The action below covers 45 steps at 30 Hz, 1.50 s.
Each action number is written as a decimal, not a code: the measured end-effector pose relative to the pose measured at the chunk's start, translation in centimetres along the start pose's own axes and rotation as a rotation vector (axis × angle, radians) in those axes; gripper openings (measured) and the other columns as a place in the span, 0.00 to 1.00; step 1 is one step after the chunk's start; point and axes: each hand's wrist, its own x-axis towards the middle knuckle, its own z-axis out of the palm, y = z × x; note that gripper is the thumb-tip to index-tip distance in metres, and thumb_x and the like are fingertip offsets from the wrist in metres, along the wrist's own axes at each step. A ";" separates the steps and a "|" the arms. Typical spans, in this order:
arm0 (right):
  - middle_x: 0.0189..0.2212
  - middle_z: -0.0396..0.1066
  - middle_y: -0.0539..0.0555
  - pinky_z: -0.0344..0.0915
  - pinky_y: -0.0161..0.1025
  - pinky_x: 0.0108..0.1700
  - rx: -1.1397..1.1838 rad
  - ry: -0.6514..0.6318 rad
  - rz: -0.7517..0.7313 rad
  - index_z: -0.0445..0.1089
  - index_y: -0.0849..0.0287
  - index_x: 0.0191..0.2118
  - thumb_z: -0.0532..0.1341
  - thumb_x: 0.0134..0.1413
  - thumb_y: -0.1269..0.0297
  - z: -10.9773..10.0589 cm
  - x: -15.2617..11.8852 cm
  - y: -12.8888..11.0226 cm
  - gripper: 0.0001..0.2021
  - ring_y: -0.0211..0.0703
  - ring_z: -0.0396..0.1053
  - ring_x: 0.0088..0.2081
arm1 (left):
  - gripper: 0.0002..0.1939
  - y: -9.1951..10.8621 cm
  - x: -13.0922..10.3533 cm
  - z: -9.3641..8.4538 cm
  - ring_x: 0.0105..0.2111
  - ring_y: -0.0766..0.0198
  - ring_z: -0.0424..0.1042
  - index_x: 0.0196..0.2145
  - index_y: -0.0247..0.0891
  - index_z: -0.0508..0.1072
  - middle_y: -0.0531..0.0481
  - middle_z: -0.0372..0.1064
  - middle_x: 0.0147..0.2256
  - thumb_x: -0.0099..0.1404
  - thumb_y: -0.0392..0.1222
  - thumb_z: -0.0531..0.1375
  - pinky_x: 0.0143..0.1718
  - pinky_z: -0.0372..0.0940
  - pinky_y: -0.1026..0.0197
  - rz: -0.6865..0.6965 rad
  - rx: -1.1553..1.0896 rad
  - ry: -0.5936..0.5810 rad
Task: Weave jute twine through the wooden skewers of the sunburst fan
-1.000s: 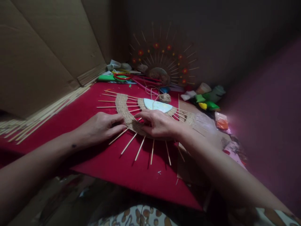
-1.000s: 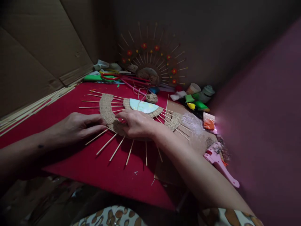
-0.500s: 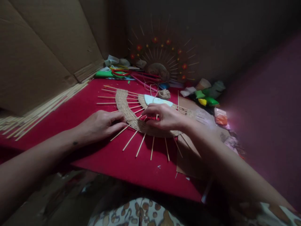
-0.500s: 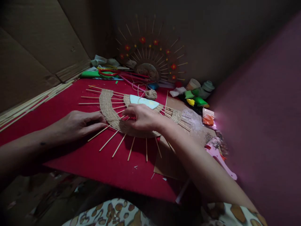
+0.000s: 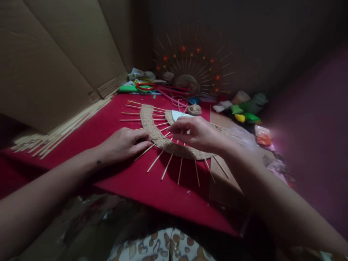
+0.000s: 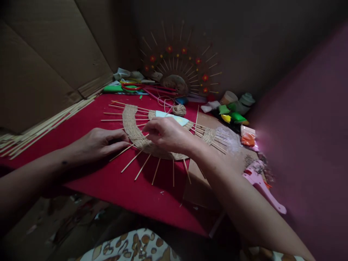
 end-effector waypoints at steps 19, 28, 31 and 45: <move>0.29 0.73 0.51 0.65 0.38 0.39 0.328 0.237 -0.023 0.71 0.60 0.31 0.57 0.47 0.73 6.7 0.9 2.3 0.07 0.37 0.68 0.33 | 0.11 -0.7 -0.7 0.0 0.32 0.67 0.69 0.37 0.37 0.74 0.49 0.72 0.34 0.67 0.43 0.54 0.34 0.62 0.67 0.260 0.090 0.212; 0.36 0.72 0.53 0.65 0.42 0.47 0.344 0.267 -0.101 0.68 0.58 0.33 0.54 0.49 0.75 7.1 0.9 2.6 0.08 0.39 0.69 0.41 | 0.10 -1.6 -1.5 -0.6 0.29 0.68 0.66 0.33 0.35 0.74 0.50 0.67 0.30 0.67 0.42 0.55 0.31 0.61 0.65 0.244 0.142 0.316; 0.32 0.71 0.53 0.65 0.41 0.44 0.241 0.287 -0.146 0.68 0.59 0.32 0.55 0.48 0.77 7.2 0.9 2.7 0.09 0.39 0.67 0.38 | 0.12 -1.6 -1.5 -0.8 0.30 0.67 0.66 0.33 0.35 0.74 0.50 0.67 0.30 0.67 0.43 0.54 0.32 0.61 0.64 0.197 0.146 0.279; 0.37 0.70 0.59 0.54 0.40 0.34 -0.590 -0.069 -0.314 0.72 0.63 0.40 0.52 0.63 0.72 6.9 1.7 1.1 0.11 0.44 0.61 0.36 | 0.13 -0.9 -3.8 -0.4 0.32 0.66 0.67 0.33 0.36 0.73 0.49 0.69 0.32 0.67 0.46 0.54 0.36 0.61 0.64 0.033 0.050 0.205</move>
